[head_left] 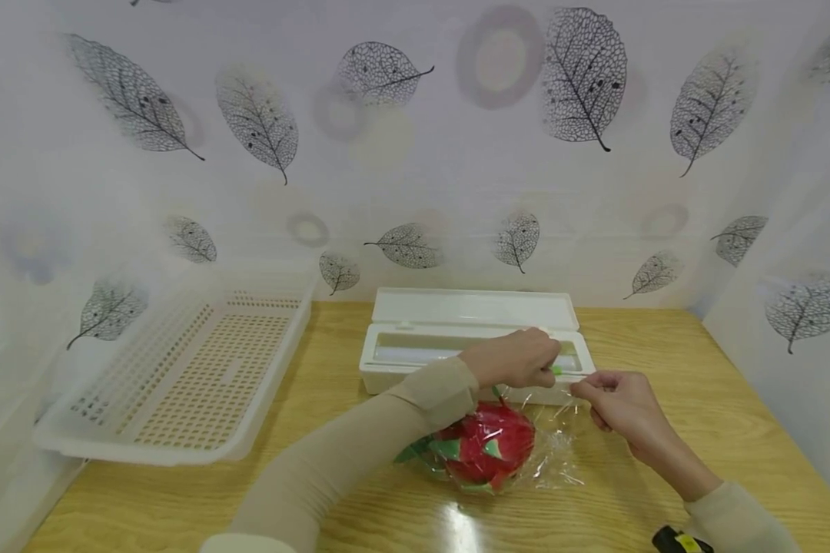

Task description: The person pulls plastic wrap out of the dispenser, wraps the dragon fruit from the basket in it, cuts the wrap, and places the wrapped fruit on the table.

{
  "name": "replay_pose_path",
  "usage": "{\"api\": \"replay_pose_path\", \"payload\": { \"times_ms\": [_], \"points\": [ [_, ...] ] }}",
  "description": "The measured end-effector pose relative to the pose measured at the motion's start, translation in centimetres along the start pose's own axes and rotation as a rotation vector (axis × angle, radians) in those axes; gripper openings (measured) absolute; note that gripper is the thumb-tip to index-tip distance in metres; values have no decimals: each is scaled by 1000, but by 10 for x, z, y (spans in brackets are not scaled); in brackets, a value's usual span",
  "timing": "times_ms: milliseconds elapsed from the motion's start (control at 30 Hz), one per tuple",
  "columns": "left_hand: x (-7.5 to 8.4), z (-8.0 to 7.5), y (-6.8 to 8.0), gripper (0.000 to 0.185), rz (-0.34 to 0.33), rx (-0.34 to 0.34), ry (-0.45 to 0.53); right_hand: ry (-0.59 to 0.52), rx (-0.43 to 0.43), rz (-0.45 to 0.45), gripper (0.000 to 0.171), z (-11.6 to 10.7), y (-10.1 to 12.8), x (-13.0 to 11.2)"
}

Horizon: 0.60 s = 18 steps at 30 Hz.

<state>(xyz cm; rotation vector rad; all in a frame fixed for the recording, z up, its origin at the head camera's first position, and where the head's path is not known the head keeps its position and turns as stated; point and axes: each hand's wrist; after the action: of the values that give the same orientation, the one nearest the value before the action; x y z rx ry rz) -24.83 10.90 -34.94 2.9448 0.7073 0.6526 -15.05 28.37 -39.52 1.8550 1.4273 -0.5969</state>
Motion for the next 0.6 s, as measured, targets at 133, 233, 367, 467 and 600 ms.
{"api": "replay_pose_path", "payload": {
  "times_ms": [133,233,367,467,600],
  "points": [
    [-2,-1,2,19,7,-8,5,1,-7,-1,23,1,0,0],
    [-4,-1,4,10,8,-1,-4,10,-15,-5,26,2,-1,0],
    [-4,-1,6,12,4,8,-11,113,-4,-55,30,0,0,1],
    [-5,0,7,13,5,6,2,280,50,-165,28,-3,2,0],
    [-8,2,8,12,10,25,38,474,173,-335,20,-8,4,-5]
  ]
}}
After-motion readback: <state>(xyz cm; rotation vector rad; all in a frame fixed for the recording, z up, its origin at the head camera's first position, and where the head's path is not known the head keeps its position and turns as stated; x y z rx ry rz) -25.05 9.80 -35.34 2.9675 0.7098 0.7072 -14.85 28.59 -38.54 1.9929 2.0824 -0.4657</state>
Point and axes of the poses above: each hand's wrist, its own y-axis away from the middle knuckle, its own z-axis out of the palm, x = y × z, and after that the axes turned 13 degrees about y, right-handed
